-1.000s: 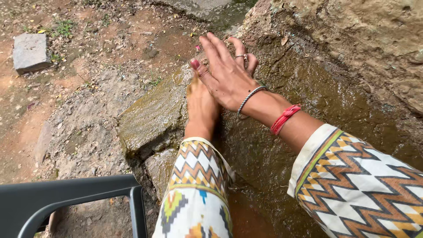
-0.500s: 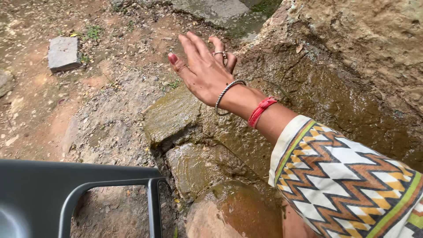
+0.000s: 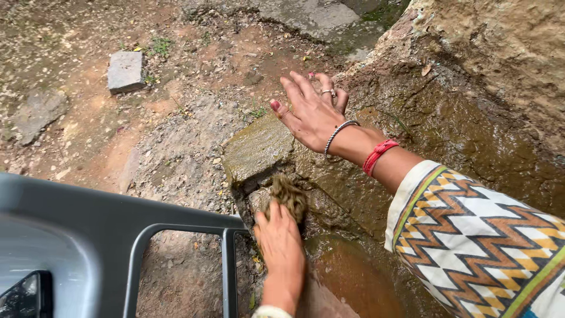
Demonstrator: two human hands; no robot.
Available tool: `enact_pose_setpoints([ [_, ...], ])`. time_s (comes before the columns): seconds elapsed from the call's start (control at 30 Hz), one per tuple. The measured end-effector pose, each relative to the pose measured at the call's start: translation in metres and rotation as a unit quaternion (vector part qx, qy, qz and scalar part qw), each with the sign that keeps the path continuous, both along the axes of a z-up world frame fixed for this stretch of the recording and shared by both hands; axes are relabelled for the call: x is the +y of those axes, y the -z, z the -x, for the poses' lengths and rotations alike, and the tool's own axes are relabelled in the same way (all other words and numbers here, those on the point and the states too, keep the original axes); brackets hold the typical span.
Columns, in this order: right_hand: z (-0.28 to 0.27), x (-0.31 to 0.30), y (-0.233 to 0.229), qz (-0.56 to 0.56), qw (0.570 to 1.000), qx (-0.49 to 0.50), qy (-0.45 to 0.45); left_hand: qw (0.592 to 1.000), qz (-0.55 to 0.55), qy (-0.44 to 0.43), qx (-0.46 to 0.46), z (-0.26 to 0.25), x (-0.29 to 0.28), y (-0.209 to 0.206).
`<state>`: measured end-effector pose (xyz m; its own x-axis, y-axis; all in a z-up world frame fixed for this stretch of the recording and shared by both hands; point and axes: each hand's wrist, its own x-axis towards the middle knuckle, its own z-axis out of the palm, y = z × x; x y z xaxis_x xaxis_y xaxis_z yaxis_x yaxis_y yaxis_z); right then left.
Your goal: The person applies a mud and dung mixture to the base of a wall and the surrounding floor area by hand, spreading it evenly across the stone and dirt surfaces.
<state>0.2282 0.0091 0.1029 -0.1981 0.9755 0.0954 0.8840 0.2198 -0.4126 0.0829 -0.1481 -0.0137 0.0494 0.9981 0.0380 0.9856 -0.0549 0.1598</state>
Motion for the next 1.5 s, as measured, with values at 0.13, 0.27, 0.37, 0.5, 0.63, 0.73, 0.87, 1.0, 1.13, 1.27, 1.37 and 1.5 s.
enact_pose_setpoints([
  [0.13, 0.025, 0.0, 0.003, -0.009, 1.0, 0.015, -0.025, 0.998, 0.033, -0.056, -0.013, -0.016, -0.037, -0.007],
  [0.27, 0.045, 0.002, 0.009, -0.009, 0.999, 0.02, -0.043, 0.972, 0.195, -0.132, 0.013, -0.017, 0.003, -0.016],
  [0.37, 0.051, 0.0, 0.018, -0.022, 0.998, 0.012, -0.062, 0.986, 0.108, -0.13, -0.009, -0.011, 0.052, -0.016],
  [0.5, 0.046, 0.008, 0.025, -0.027, 0.997, 0.029, -0.07, 0.99, -0.126, 0.018, 0.059, -0.013, 0.069, 0.004],
  [0.63, 0.048, 0.012, 0.032, -0.011, 0.997, 0.05, -0.061, 0.982, -0.073, 0.123, 0.121, 0.022, 0.072, 0.007],
  [0.73, 0.043, 0.019, 0.041, -0.008, 0.998, 0.058, -0.038, 0.969, 0.052, 0.059, 0.233, 0.055, 0.067, -0.002],
  [0.87, 0.039, 0.019, 0.051, 0.012, 0.998, 0.042, -0.036, 0.994, 0.029, -0.054, 0.088, 0.029, 0.08, 0.015],
  [1.0, 0.039, 0.016, 0.049, -0.028, 0.997, 0.027, -0.065, 0.977, -0.191, 0.064, -0.076, -0.046, 0.097, 0.036],
  [1.13, 0.041, 0.011, 0.043, -0.016, 0.997, 0.049, -0.064, 0.973, -0.135, 0.184, -0.012, -0.01, 0.102, 0.027],
  [1.27, 0.032, 0.012, 0.034, 0.007, 0.998, 0.057, -0.035, 0.975, -0.047, 0.137, 0.168, 0.045, 0.075, 0.001],
  [1.37, 0.023, 0.012, 0.036, -0.004, 0.999, 0.032, -0.03, 0.986, 0.088, 0.006, 0.141, 0.009, 0.082, -0.001],
  [1.5, 0.025, 0.01, 0.038, -0.025, 0.998, 0.017, -0.047, 0.973, -0.184, 0.129, -0.049, -0.031, 0.083, 0.011],
])
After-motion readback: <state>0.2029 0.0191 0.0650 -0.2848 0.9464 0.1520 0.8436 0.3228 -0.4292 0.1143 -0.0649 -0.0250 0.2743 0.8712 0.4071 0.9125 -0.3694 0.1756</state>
